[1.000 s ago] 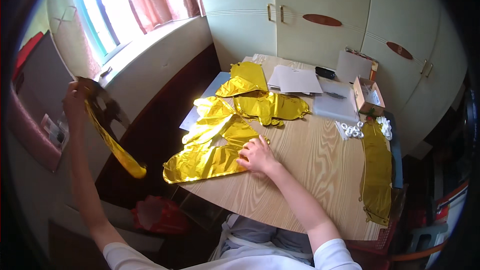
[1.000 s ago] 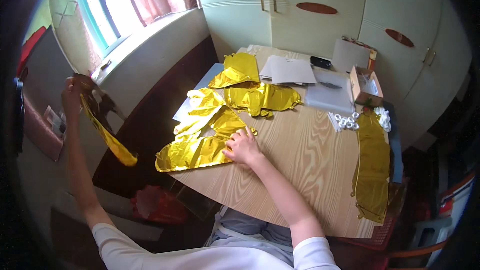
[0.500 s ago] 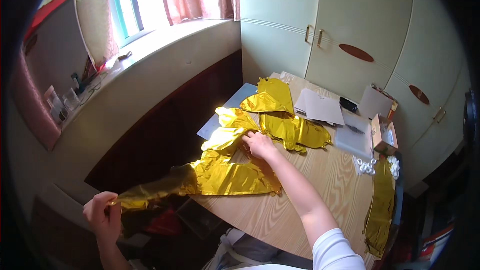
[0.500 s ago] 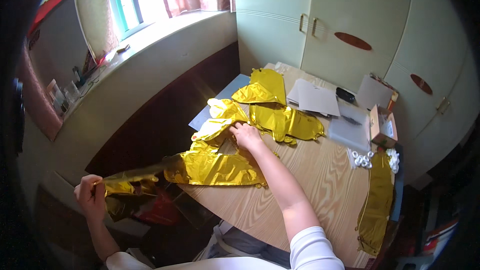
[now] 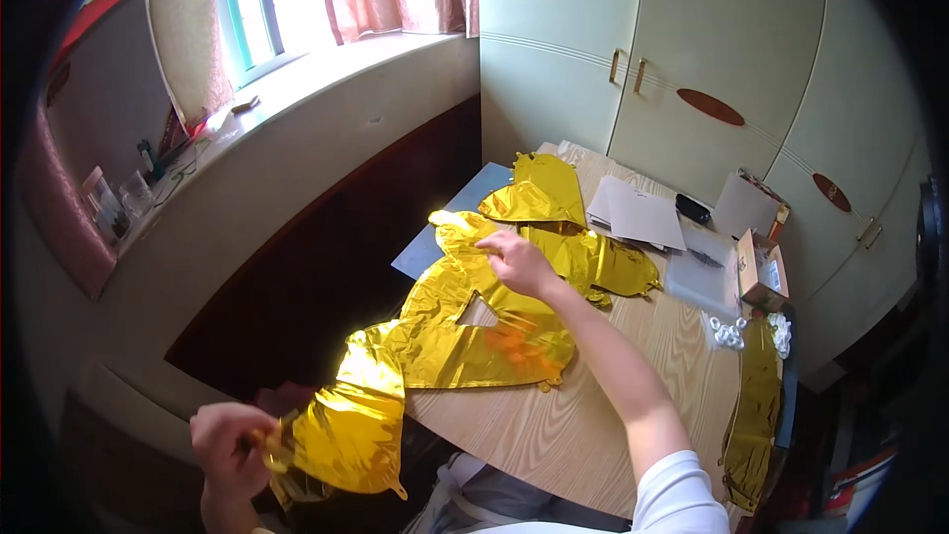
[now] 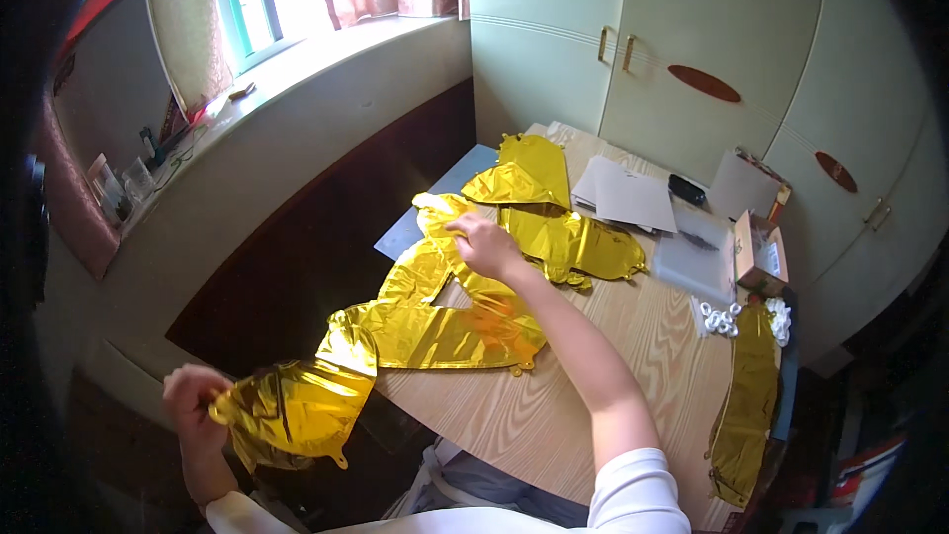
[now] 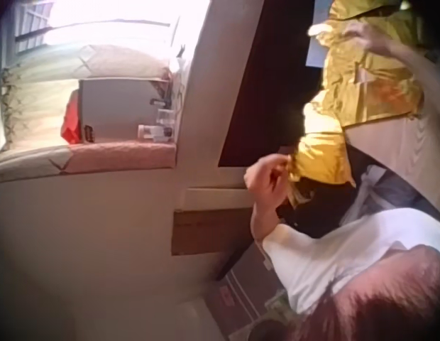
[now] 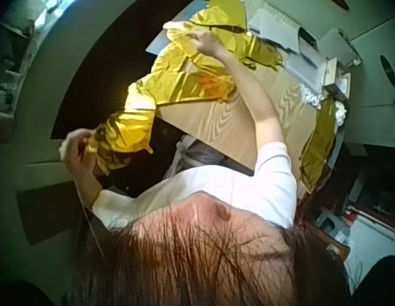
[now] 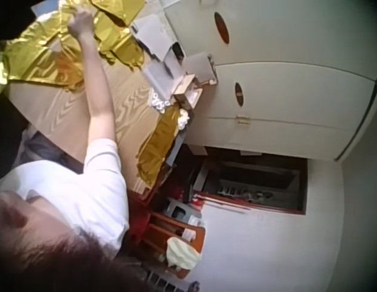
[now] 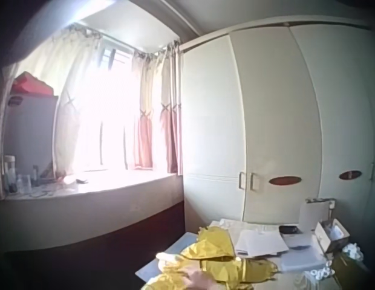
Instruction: Organizing and folding gold foil letter balloons on a table.
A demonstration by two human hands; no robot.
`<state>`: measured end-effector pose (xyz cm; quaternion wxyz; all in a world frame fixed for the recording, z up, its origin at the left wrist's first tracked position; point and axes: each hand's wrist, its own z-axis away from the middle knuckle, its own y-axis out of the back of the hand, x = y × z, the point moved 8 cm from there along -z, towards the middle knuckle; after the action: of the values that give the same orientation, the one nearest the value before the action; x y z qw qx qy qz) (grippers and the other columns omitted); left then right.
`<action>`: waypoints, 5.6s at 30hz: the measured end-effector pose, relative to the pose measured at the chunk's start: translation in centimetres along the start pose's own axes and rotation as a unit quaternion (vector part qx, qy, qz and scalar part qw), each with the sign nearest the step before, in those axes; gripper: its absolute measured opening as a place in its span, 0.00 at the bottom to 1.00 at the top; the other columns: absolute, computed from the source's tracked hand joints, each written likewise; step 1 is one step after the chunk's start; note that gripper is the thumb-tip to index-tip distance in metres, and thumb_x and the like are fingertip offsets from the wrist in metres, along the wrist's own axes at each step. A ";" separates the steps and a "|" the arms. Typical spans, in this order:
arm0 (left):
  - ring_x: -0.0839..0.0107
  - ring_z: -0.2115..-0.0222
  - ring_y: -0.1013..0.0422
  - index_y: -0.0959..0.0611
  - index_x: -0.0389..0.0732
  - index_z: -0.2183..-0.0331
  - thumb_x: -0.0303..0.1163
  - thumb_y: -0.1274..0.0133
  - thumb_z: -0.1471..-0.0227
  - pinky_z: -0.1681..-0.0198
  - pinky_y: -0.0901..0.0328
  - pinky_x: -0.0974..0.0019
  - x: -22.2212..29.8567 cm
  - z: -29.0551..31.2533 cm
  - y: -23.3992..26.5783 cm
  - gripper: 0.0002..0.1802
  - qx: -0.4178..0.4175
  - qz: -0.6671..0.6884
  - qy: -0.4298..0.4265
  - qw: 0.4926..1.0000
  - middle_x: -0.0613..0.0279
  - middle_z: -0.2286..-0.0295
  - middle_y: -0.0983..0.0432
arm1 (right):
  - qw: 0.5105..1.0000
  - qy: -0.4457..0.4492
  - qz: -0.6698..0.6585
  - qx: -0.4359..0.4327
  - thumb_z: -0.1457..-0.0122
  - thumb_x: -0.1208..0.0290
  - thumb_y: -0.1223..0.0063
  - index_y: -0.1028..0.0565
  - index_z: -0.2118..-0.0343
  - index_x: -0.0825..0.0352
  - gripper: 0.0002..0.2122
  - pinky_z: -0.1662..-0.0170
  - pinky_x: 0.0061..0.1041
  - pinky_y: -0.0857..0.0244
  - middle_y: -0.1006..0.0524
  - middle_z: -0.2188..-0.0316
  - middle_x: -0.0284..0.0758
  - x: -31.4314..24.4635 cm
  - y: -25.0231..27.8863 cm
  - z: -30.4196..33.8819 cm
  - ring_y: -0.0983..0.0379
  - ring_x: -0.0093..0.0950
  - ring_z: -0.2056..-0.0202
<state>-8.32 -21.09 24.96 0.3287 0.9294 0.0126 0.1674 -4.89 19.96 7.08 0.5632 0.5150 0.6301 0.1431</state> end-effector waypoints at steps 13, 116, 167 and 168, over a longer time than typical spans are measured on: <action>0.84 0.91 0.43 0.25 0.40 0.75 0.26 0.41 0.54 0.86 0.51 0.76 12.4 -10.4 -10.1 0.07 -0.183 0.188 -0.063 0.963 0.67 0.92 0.38 | 0.761 0.365 -0.520 0.136 0.46 0.67 0.42 0.25 0.74 0.49 0.03 0.64 0.23 0.41 0.26 0.68 0.14 -31.7 24.4 28.3 0.33 0.17 0.65; 0.63 0.43 0.44 0.29 0.37 0.51 0.48 0.55 0.47 0.40 0.52 0.56 47.1 13.0 -54.6 0.28 -0.369 0.272 -0.391 0.798 0.51 0.47 0.36 | 0.775 -0.391 0.353 0.348 0.52 0.73 0.43 0.24 0.76 0.65 0.03 0.64 0.31 0.34 0.22 0.73 0.34 11.2 22.8 57.7 0.28 0.34 0.66; 0.73 0.67 0.30 0.27 0.34 0.55 0.42 0.43 0.51 0.65 0.34 0.70 39.4 12.8 -50.0 0.27 -0.719 0.481 0.103 0.492 0.59 0.63 0.28 | 0.910 -0.188 0.344 0.138 0.47 0.70 0.52 0.29 0.70 0.61 0.03 0.68 0.26 0.34 0.28 0.70 0.28 -8.9 14.2 45.7 0.28 0.25 0.68; 0.74 0.68 0.30 0.27 0.33 0.56 0.39 0.43 0.50 0.65 0.34 0.70 39.4 13.1 -50.1 0.24 -0.726 0.466 0.068 0.502 0.60 0.64 0.27 | 0.909 -0.185 0.349 0.136 0.48 0.70 0.52 0.30 0.70 0.61 0.03 0.69 0.26 0.34 0.29 0.70 0.28 -9.0 13.8 45.4 0.28 0.25 0.68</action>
<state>37.42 15.45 -3.44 0.7604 0.2221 -0.5260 0.3095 39.31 0.46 7.92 0.5085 0.7909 0.3079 0.1454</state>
